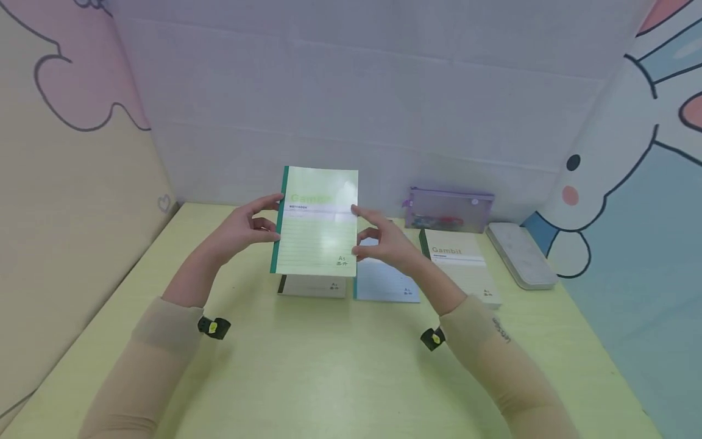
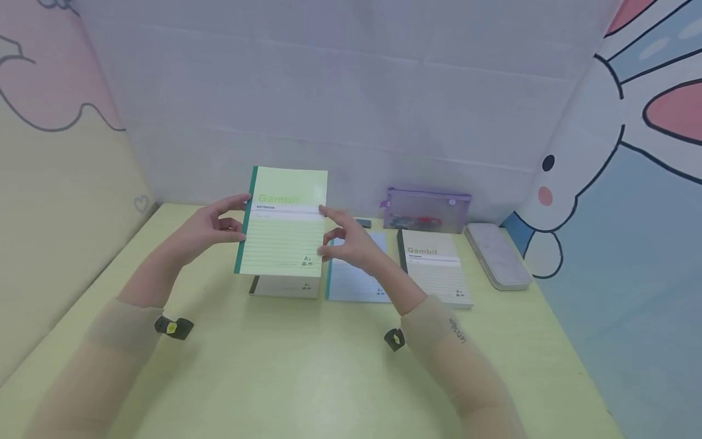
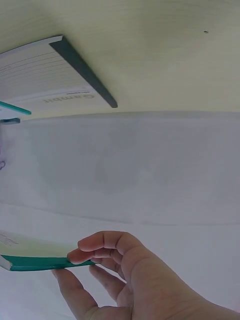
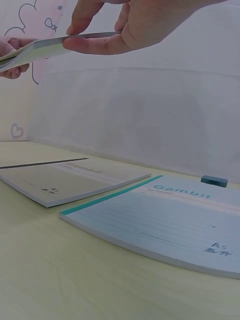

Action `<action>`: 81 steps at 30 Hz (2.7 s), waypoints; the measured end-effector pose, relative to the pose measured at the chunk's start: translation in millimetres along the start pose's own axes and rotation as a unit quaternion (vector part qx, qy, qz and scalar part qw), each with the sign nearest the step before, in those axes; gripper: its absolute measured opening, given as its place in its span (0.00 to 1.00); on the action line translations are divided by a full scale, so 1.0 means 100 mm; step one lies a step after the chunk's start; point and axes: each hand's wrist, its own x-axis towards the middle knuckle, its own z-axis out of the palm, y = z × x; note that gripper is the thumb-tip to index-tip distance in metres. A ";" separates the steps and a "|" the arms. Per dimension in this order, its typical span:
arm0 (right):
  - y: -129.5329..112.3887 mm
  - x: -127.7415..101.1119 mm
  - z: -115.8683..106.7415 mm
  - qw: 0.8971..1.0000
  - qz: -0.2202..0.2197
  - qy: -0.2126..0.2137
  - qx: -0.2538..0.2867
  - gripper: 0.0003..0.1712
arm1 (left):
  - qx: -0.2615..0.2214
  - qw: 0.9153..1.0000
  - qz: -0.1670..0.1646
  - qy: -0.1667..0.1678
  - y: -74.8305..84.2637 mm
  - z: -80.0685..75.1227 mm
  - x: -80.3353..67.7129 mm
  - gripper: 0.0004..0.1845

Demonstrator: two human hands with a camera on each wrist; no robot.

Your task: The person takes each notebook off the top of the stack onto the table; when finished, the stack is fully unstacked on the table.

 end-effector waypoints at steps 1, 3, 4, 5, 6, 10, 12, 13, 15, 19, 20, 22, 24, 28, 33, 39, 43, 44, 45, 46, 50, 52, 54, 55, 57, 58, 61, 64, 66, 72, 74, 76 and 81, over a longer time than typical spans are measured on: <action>0.05 0.04 0.03 1.000 0.000 -0.001 0.006 0.49 | 0.000 1.000 -0.001 0.000 -0.03 -0.03 -0.02 0.42; 0.08 0.09 0.10 1.000 0.003 -0.002 0.018 0.49 | 0.001 1.000 -0.004 0.002 -0.07 -0.09 -0.05 0.41; 0.09 0.13 0.13 1.000 0.006 -0.002 0.023 0.49 | 0.000 1.000 -0.006 0.002 -0.10 -0.12 -0.06 0.41; 0.10 0.16 0.17 1.000 0.009 0.000 0.025 0.49 | 0.000 1.000 -0.008 0.003 -0.13 -0.15 -0.08 0.41; 0.11 0.19 0.21 1.000 0.010 0.002 0.023 0.49 | 0.000 1.000 -0.011 0.005 -0.16 -0.17 -0.09 0.40; 0.17 0.31 0.35 1.000 0.014 0.013 0.008 0.49 | 0.002 1.000 -0.022 0.010 -0.28 -0.27 -0.12 0.40; 0.20 0.36 0.42 1.000 0.019 0.015 -0.001 0.49 | 0.005 1.000 -0.027 0.014 -0.33 -0.31 -0.14 0.40; 0.21 0.39 0.46 1.000 0.023 0.016 -0.001 0.49 | 0.006 0.999 -0.028 0.016 -0.36 -0.33 -0.14 0.40; 0.24 0.43 0.53 0.999 0.032 0.017 -0.007 0.50 | 0.007 0.999 -0.034 0.018 -0.42 -0.37 -0.15 0.40; 0.31 0.53 0.67 0.999 0.045 0.028 0.001 0.48 | 0.012 0.999 -0.044 0.018 -0.54 -0.45 -0.17 0.39; 0.33 0.55 0.70 0.998 0.048 0.033 0.001 0.48 | 0.015 0.999 -0.048 0.016 -0.57 -0.47 -0.17 0.40; 0.38 0.60 0.77 0.998 0.053 0.043 0.009 0.46 | 0.026 0.998 -0.054 0.011 -0.62 -0.51 -0.19 0.40; 0.44 0.63 0.84 0.997 0.063 0.052 0.010 0.45 | 0.039 0.997 -0.061 0.004 -0.68 -0.54 -0.20 0.40; 0.54 0.68 0.96 0.995 0.080 0.062 0.005 0.43 | 0.046 0.996 -0.080 -0.005 -0.79 -0.58 -0.19 0.41; 0.67 0.75 1.10 0.993 0.097 0.065 0.017 0.44 | 0.043 0.994 -0.095 -0.010 -0.95 -0.63 -0.18 0.40; 0.77 0.80 1.28 0.991 0.115 0.068 0.015 0.45 | 0.024 0.994 -0.109 -0.012 -1.13 -0.69 -0.17 0.39; 0.80 0.84 1.37 0.991 0.115 0.067 0.006 0.45 | 0.018 0.993 -0.120 -0.003 -1.26 -0.74 -0.14 0.39; 0.81 0.85 1.39 0.991 0.113 0.067 0.002 0.45 | 0.020 0.992 -0.123 -0.001 -1.28 -0.75 -0.13 0.38; 0.81 0.86 1.40 0.991 0.114 0.068 -0.002 0.45 | 0.023 0.992 -0.126 0.000 -1.30 -0.75 -0.13 0.38; 0.81 0.87 1.42 0.991 0.116 0.069 -0.006 0.45 | 0.023 0.991 -0.131 0.002 -1.33 -0.76 -0.13 0.38; 0.81 0.89 1.46 0.990 0.123 0.071 -0.016 0.45 | 0.030 0.989 -0.145 0.000 -1.39 -0.79 -0.13 0.38; 0.82 0.89 1.47 0.989 0.128 0.067 -0.024 0.45 | 0.027 0.988 -0.151 -0.004 -1.42 -0.79 -0.13 0.38; 0.84 0.90 1.49 0.989 0.129 0.062 -0.029 0.45 | 0.023 0.988 -0.154 -0.009 -1.45 -0.80 -0.14 0.38; 0.86 0.90 1.49 0.989 0.130 0.058 -0.031 0.45 | 0.021 0.988 -0.155 -0.011 -1.47 -0.80 -0.14 0.38; 0.88 0.89 1.50 0.990 0.130 0.053 -0.033 0.45 | 0.017 0.987 -0.156 -0.014 -1.48 -0.80 -0.15 0.38; 0.88 0.89 1.50 0.990 0.130 0.051 -0.034 0.45 | 0.015 0.987 -0.157 -0.015 -1.49 -0.80 -0.15 0.38; 0.90 0.90 1.53 0.989 0.135 0.050 -0.033 0.44 | 0.014 0.987 -0.158 -0.013 -1.53 -0.81 -0.15 0.37; 0.90 0.91 1.55 0.988 0.142 0.047 -0.028 0.44 | 0.016 0.987 -0.161 -0.008 -1.57 -0.83 -0.15 0.37; 0.89 0.91 1.56 0.988 0.146 0.041 -0.023 0.44 | 0.020 0.987 -0.162 -0.005 -1.59 -0.83 -0.15 0.37; 0.90 0.91 1.54 0.989 0.142 0.023 -0.023 0.43 | 0.033 0.986 -0.164 0.001 -1.57 -0.84 -0.14 0.37; 0.90 0.91 1.52 0.990 0.139 0.015 -0.021 0.42 | 0.041 0.985 -0.166 -0.001 -1.57 -0.85 -0.14 0.36; 0.88 0.90 1.50 0.991 0.135 0.007 -0.022 0.42 | 0.056 0.984 -0.166 -0.003 -1.56 -0.86 -0.14 0.36; 0.80 0.87 1.42 0.992 0.125 -0.007 -0.034 0.41 | 0.113 0.980 -0.161 -0.007 -1.52 -0.90 -0.14 0.36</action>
